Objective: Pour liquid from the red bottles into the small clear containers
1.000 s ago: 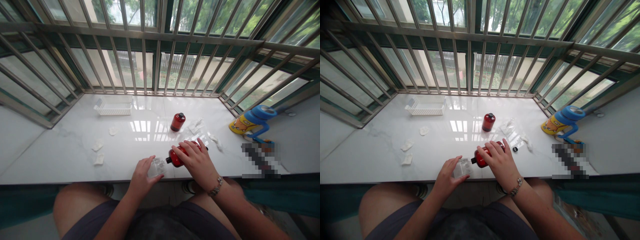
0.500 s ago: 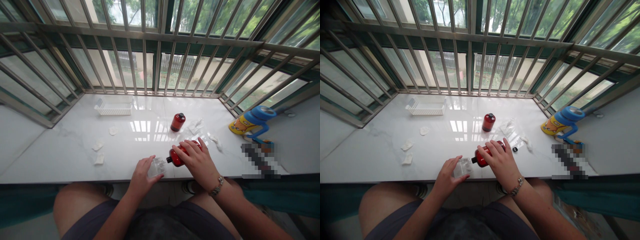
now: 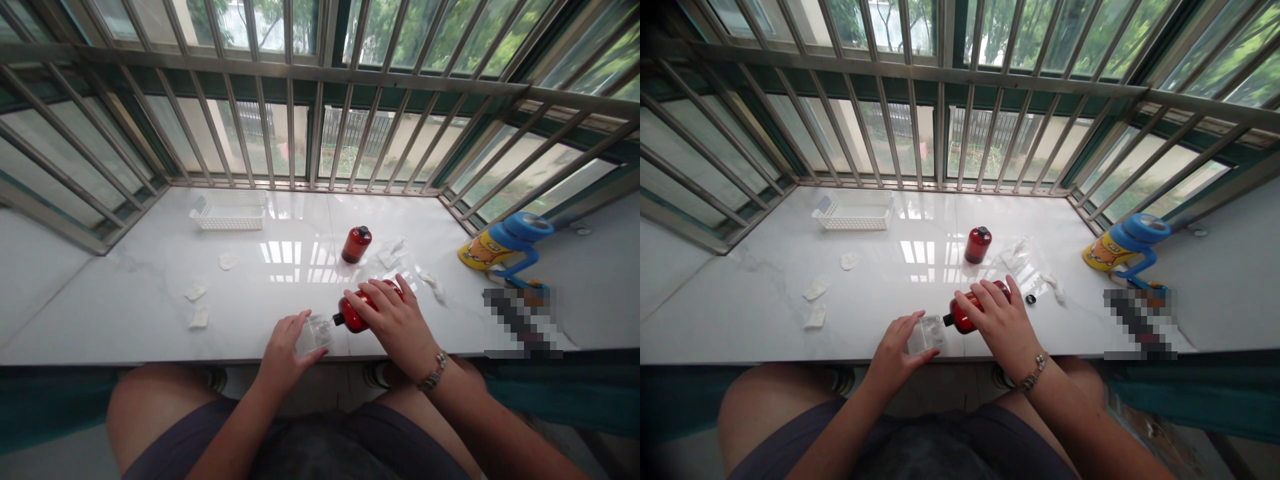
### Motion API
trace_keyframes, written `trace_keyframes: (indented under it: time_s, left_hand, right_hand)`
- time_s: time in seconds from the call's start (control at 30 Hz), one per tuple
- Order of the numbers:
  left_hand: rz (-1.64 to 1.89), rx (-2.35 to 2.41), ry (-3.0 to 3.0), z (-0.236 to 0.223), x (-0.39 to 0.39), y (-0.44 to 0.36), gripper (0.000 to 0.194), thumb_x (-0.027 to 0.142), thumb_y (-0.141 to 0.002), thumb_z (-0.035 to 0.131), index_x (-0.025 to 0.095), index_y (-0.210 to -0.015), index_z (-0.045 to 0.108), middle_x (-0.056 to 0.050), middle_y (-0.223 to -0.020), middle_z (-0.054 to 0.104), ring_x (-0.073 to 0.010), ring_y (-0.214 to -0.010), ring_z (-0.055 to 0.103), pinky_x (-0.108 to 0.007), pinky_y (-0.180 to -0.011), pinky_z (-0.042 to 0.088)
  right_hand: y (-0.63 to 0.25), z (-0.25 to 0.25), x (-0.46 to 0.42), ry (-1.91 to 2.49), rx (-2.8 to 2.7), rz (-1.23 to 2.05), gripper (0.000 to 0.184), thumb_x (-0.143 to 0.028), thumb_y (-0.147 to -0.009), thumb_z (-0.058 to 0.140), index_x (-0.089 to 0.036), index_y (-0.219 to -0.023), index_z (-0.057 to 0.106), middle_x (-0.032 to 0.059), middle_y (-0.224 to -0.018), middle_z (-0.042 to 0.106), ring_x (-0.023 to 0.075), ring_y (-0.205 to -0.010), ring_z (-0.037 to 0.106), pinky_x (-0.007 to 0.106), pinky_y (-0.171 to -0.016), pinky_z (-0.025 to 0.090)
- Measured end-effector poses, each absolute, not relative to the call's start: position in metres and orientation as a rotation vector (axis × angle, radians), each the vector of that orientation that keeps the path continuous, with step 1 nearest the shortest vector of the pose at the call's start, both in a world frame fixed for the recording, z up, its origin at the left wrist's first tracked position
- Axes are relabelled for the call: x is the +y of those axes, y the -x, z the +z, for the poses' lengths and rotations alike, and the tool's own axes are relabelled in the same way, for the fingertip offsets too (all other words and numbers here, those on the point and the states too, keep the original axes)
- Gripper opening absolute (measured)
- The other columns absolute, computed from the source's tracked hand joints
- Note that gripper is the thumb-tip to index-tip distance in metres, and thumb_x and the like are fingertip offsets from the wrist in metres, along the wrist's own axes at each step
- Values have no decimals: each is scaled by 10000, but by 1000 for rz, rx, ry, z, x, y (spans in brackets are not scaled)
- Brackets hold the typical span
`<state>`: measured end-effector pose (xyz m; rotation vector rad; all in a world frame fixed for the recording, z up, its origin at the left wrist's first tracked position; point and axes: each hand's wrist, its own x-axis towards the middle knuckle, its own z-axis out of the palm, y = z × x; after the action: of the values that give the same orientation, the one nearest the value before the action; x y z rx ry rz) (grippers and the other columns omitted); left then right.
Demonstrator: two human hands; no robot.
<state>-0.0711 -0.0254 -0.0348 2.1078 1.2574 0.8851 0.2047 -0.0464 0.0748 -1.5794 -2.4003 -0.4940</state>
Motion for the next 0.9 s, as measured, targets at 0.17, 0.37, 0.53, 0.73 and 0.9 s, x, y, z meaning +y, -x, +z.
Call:
trace_keyframes:
  time_s: [0.17, 0.37, 0.53, 0.73, 0.9]
  left_hand:
    - [890, 1250, -2117, -34, -25, 72, 762, 465, -849, 891, 299, -1519, 569, -116, -1336, 711, -336, -1229, 680, -511, -1086, 589]
    - [883, 1262, -2117, -32, -25, 71, 767, 446, -833, 908, 298, -1509, 576, -107, -1331, 715, -328, -1222, 683, -497, -1081, 592]
    - [879, 1258, -2118, -30, -26, 71, 765, 437, -834, 909, 296, -1510, 580, -112, -1334, 715, -333, -1227, 683, -498, -1085, 589]
    - [877, 1265, -2133, -31, -26, 70, 786, 409, -817, 929, 280, -1507, 577, -110, -1333, 717, -328, -1225, 680, -495, -1086, 589]
    - [888, 1277, -2158, -30, -25, 71, 782, 423, -810, 930, 278, -1499, 590, -103, -1312, 730, -316, -1201, 696, -471, -1059, 608]
  right_hand:
    - [-205, 75, -46, 1578, -2401, -506, 518, -124, -1001, 644, -302, -1487, 611, 84, -1411, 702, 295, -1371, 564, 602, -1310, 189]
    - [-205, 76, -47, 1581, -2412, -508, 515, -126, -1007, 642, -305, -1489, 611, 84, -1410, 701, 300, -1368, 566, 605, -1305, 196]
    - [-204, 78, -47, 1580, -2422, -502, 530, -124, -1004, 642, -313, -1498, 606, 84, -1425, 695, 300, -1376, 562, 612, -1304, 197]
    - [-203, 78, -46, 1567, -2422, -515, 516, -135, -1007, 644, -315, -1489, 611, 84, -1418, 698, 302, -1370, 567, 612, -1305, 197]
    - [-202, 78, -46, 1555, -2424, -521, 513, -130, -1000, 655, -308, -1480, 621, 87, -1417, 699, 305, -1366, 572, 610, -1306, 195]
